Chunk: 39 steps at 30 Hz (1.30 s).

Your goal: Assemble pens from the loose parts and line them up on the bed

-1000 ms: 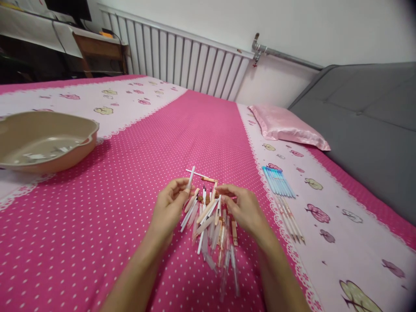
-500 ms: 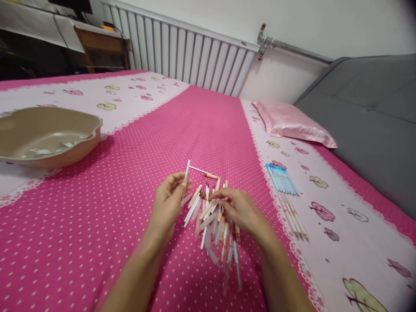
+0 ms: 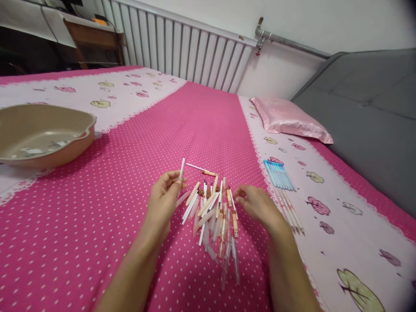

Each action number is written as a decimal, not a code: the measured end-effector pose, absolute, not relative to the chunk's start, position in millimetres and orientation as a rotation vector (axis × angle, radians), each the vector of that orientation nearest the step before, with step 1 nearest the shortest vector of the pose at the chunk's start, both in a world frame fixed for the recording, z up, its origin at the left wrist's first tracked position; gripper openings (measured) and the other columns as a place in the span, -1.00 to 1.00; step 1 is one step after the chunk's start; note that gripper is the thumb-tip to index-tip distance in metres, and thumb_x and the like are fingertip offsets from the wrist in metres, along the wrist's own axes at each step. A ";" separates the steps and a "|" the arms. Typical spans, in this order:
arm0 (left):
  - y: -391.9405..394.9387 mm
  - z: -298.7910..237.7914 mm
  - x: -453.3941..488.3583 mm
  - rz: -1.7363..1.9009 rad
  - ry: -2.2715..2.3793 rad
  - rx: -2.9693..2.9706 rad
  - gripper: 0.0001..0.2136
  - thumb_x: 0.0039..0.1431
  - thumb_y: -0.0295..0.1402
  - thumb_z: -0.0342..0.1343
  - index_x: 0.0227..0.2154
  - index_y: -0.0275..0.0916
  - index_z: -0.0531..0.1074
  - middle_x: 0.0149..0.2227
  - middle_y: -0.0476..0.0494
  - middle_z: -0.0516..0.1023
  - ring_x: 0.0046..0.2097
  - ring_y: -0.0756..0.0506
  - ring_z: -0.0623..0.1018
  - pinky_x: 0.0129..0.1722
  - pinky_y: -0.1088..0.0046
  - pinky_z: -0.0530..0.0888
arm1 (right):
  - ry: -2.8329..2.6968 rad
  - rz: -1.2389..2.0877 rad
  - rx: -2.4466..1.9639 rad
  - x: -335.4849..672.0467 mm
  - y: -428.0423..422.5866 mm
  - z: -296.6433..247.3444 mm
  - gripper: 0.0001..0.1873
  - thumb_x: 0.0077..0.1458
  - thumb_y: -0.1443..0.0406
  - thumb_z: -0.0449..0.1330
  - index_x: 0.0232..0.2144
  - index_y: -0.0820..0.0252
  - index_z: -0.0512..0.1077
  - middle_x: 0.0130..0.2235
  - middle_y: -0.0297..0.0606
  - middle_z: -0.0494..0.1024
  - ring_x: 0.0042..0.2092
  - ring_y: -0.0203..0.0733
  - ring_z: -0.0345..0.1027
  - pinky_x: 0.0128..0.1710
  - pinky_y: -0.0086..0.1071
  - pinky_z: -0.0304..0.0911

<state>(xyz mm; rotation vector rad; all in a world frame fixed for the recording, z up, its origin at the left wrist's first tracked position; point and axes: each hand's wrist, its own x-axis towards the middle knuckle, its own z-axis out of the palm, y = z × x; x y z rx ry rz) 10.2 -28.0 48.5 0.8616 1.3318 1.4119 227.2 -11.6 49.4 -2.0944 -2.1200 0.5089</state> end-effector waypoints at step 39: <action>-23.1 47.9 10.9 1.402 1.379 0.910 -0.80 -0.10 -0.32 0.15 -0.34 -0.21 0.43 -0.34 -0.07 0.47 -0.23 -0.09 0.47 -0.18 0.35 0.42 | -2.290 0.974 -2.114 216.8 -5.7 51.1 -0.79 -0.26 0.25 0.32 -0.75 0.17 0.38 -0.61 -0.31 0.49 -0.49 -0.20 0.38 -0.57 -0.44 0.14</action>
